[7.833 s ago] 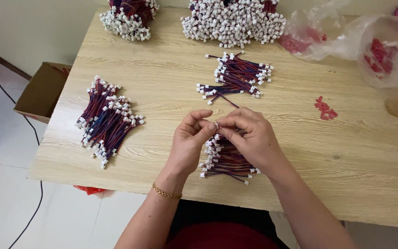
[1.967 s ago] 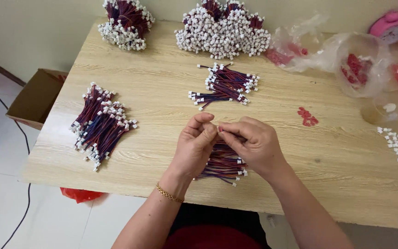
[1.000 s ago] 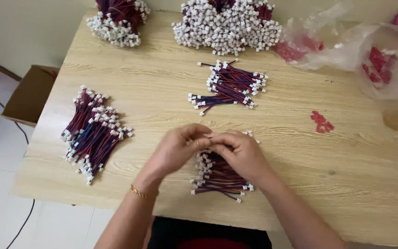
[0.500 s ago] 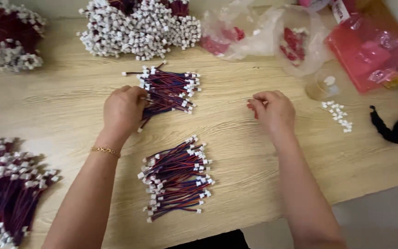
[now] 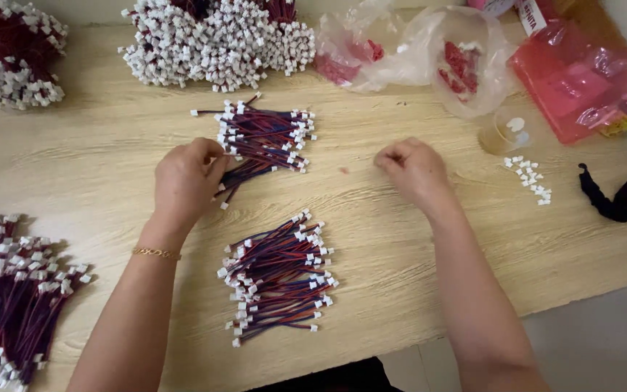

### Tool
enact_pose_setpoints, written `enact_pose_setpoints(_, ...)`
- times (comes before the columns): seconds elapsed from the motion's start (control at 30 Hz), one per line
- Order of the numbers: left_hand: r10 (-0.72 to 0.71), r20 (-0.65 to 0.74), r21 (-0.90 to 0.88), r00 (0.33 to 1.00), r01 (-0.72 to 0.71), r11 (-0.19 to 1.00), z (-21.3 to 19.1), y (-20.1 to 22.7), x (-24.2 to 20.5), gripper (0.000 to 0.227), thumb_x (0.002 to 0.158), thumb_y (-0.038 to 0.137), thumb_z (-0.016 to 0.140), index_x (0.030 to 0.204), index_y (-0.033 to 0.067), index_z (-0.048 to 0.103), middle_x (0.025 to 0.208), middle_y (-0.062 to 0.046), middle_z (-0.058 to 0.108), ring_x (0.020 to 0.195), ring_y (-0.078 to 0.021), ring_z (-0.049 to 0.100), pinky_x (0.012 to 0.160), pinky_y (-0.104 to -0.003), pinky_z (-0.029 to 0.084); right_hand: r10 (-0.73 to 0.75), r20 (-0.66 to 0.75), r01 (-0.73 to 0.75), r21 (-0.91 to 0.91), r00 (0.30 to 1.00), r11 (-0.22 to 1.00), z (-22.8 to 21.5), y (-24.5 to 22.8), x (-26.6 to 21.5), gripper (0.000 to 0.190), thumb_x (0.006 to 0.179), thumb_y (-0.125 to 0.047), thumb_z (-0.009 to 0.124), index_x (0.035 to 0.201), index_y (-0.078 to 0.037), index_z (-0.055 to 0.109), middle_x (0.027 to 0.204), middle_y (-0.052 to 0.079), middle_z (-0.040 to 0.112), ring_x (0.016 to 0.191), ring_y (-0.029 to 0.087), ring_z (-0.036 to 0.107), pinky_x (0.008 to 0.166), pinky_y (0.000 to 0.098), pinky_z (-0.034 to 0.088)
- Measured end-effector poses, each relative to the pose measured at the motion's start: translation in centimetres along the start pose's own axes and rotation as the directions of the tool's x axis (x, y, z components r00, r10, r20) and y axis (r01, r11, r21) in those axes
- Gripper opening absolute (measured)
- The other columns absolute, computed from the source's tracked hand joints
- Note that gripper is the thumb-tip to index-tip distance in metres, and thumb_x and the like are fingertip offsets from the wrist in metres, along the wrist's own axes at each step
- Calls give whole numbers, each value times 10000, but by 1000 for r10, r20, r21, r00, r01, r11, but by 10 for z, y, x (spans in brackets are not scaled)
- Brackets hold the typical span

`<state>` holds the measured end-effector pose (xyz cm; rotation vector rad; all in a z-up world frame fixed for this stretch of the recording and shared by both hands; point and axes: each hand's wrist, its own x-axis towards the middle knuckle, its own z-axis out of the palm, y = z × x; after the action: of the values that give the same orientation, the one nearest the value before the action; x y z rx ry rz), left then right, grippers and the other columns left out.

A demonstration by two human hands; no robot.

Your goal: Bundling and organizing small wire harnesses with white connectors on a wooden table.

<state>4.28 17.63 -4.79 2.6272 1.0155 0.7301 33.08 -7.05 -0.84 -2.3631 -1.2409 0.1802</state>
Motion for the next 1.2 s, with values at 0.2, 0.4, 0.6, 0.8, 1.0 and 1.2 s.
enact_pose_setpoints(0.2,-91,-67,-439,994,53,897,-50,21,-26,197,821,128,813,975,153,692,796,-31,692,753,-178,665,726,-276,509,-32,-89,24,-89,996,996,-1,14,-6,122,891,-268,708,969,-179,741,838,96,644,877,324,653,781,426,516)
enact_pose_setpoints(0.4,-342,-137,-649,930,176,740,-79,31,-58,130,912,93,736,1030,142,712,772,-10,675,668,-69,562,642,-214,488,-60,1,60,56,998,997,18,-30,-11,159,837,-180,745,993,-210,745,877,56,669,881,267,674,804,386,519)
enact_pose_setpoints(0.6,-532,-60,-810,845,270,521,-93,45,-97,123,887,19,722,1004,11,686,893,-119,695,827,-144,617,781,-288,529,-276,153,264,95,949,960,41,-93,-7,156,827,-275,718,972,-219,733,865,81,660,903,314,670,787,439,535)
enact_pose_setpoints(0.8,-614,167,-919,771,348,187,-57,42,-125,162,832,36,744,984,51,690,925,-35,698,837,-86,630,753,-206,537,-284,178,297,-49,942,954,66,-86,9,137,890,-312,644,969,-214,699,879,98,638,890,334,673,756,468,540)
enact_pose_setpoints(1.0,-576,161,-929,801,321,186,-49,59,-121,194,874,44,691,1068,41,689,873,-66,697,792,-114,643,712,-224,554,-177,73,171,80,981,982,69,-75,0,276,918,-395,614,977,-129,657,905,132,663,877,350,672,750,487,535)
enact_pose_setpoints(1.2,-563,133,-930,816,299,213,-28,58,-119,194,883,61,682,1075,38,698,855,-70,699,779,-111,635,697,-230,554,-133,-82,137,865,988,483,28,-94,-70,172,857,97,650,924,-36,564,769,96,629,668,153,608,667,270,524)
